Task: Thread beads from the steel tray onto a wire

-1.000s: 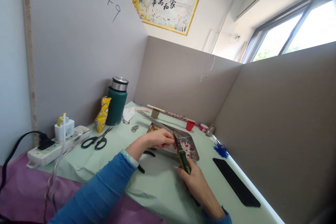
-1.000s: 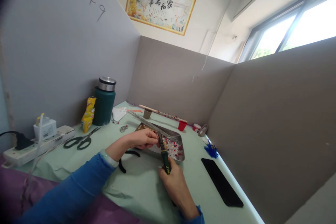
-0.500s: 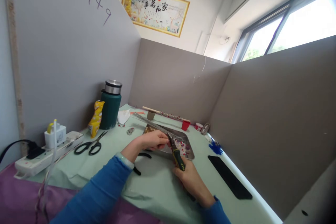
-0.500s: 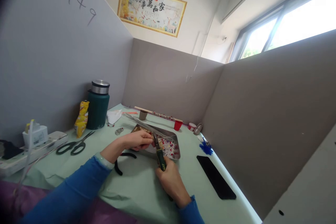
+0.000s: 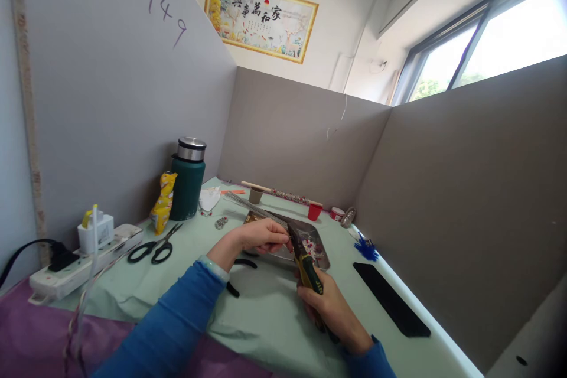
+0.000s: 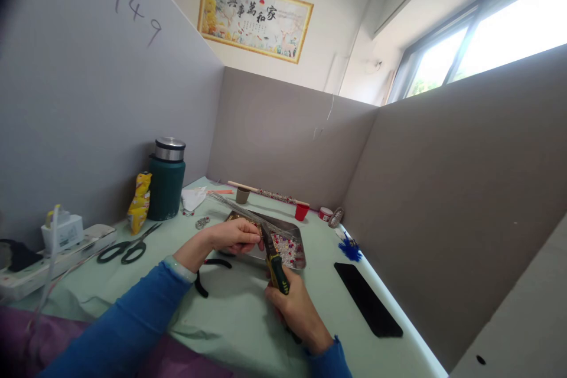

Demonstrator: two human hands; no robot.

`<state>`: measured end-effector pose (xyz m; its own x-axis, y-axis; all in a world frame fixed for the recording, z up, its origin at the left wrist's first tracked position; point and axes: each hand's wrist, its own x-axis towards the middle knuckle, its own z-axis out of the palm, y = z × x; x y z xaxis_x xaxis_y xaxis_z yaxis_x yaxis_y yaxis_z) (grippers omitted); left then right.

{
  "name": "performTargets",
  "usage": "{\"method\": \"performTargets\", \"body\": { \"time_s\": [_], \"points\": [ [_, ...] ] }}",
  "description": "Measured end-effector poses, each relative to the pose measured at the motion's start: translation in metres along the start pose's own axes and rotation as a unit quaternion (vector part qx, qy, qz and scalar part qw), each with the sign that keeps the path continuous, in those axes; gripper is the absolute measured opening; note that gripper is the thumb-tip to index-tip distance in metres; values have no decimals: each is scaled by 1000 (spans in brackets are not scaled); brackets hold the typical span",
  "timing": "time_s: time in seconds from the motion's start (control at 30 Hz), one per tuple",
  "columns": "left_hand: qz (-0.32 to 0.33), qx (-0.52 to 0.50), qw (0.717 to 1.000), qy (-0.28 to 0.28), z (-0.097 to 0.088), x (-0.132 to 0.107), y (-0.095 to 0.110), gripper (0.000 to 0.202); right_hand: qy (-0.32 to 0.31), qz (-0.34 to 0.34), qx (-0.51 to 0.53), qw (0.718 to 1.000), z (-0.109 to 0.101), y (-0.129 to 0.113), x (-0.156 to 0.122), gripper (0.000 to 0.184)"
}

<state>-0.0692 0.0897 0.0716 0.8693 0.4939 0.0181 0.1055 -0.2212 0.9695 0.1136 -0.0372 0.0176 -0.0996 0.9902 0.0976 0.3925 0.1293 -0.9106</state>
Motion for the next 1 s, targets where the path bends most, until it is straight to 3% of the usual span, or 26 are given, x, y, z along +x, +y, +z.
{"method": "performTargets", "body": {
  "time_s": [0.1,0.17,0.27,0.37,0.43,0.53,0.67,0.83,1.0],
  "points": [
    [-13,42,999,2,-1,-2,4,36,31,-5,-50,998,3,0,2,17],
    [-25,112,993,38,0,-4,6,31,80,-18,-119,990,7,-1,5,12],
    [-12,257,960,110,5,-6,13,24,136,-25,-195,971,12,-1,9,11],
    [19,325,937,127,8,-8,24,25,137,-10,-187,973,12,1,9,10],
    [19,307,941,142,6,-8,29,27,118,1,-152,981,8,1,8,9],
    [16,183,963,199,-2,-6,28,28,77,9,-115,990,4,-3,3,13],
    [6,74,964,254,-10,-5,18,36,34,-33,-173,984,-1,-11,-4,11],
    [33,157,969,188,-3,-12,20,37,-14,-48,-275,960,-4,-14,-11,14],
    [28,238,964,119,13,-7,20,23,-10,-47,-325,945,-3,-15,-12,16]
  ]
}}
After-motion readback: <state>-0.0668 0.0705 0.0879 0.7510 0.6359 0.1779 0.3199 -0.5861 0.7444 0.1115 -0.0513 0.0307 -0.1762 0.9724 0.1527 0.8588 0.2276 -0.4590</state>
